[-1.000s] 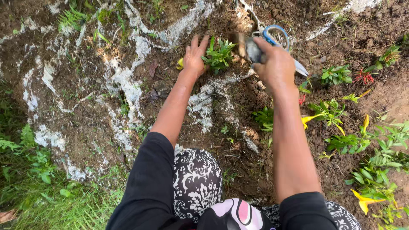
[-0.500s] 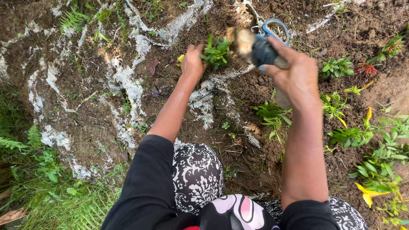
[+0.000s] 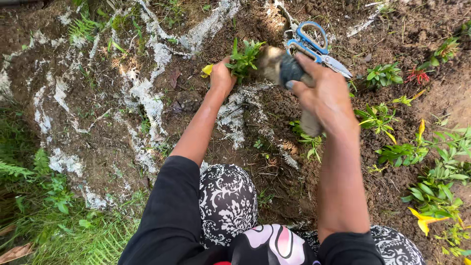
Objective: The person uses a small hand hoe to dig holes in the soil and plants small flowering seedlings. They use their hands to place the plants and pat the soil around the base to secure them.
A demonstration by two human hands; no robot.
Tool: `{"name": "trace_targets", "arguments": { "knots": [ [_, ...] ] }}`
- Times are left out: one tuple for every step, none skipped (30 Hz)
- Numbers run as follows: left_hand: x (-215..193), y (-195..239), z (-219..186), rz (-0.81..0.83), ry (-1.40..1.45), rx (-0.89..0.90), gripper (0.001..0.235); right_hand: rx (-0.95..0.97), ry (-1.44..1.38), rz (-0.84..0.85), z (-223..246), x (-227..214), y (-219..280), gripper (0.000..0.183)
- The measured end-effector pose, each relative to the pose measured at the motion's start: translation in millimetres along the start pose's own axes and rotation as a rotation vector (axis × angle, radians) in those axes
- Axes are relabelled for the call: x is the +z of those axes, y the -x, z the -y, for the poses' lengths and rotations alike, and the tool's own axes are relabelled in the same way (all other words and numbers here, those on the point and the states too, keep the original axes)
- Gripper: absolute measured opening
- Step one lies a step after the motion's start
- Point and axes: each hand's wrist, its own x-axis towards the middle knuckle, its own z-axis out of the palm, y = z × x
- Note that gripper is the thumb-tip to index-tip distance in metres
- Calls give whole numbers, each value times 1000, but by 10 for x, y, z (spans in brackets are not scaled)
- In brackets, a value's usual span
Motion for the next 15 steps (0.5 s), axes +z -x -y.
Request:
{"name": "trace_targets", "arguments": {
  "knots": [
    [-28, 30, -5, 10, 15, -18, 40, -57, 19, -19, 50, -118, 90, 64],
    [-43, 38, -36, 16, 7, -26, 41, -63, 132, -33, 105, -232, 153, 64],
    [-63, 37, -66, 22, 0, -33, 43, -69, 244, -47, 156, -315, 192, 64],
    [-72, 36, -95, 30, -7, -39, 45, -73, 356, -62, 198, -354, 201, 64],
    [-73, 32, -118, 39, -22, -49, 44, -73, 403, -64, 218, -352, 185, 62],
    [-80, 24, -121, 46, -39, -59, 43, -74, 447, -65, 224, -288, 132, 60],
    [-72, 11, -115, 53, -57, -70, 43, -76, 491, -66, 201, -189, 69, 59],
    [-51, 0, -94, 77, -72, -77, 46, -42, 471, -70, 157, -43, -18, 58],
    [-21, -4, -61, 101, -88, -84, 50, -9, 451, -73, 90, 124, -101, 58],
    [-13, -57, -21, 114, -105, -89, 54, -58, 427, -135, 16, 290, -198, 61],
    [7, -113, 18, 85, -125, -25, 50, -107, 402, -196, -63, 438, -295, 63],
    [37, -74, 91, 67, -149, 28, 47, -113, 370, -196, -151, 595, -326, 63],
    [57, -30, 168, 49, -172, 80, 44, -118, 337, -196, -222, 739, -327, 62],
    [111, -30, 191, 65, -166, 24, 42, -114, 311, -210, -306, 797, -303, 62],
    [160, -27, 193, 80, -161, -32, 40, -112, 294, -181, -374, 805, -258, 62]
  ]
}}
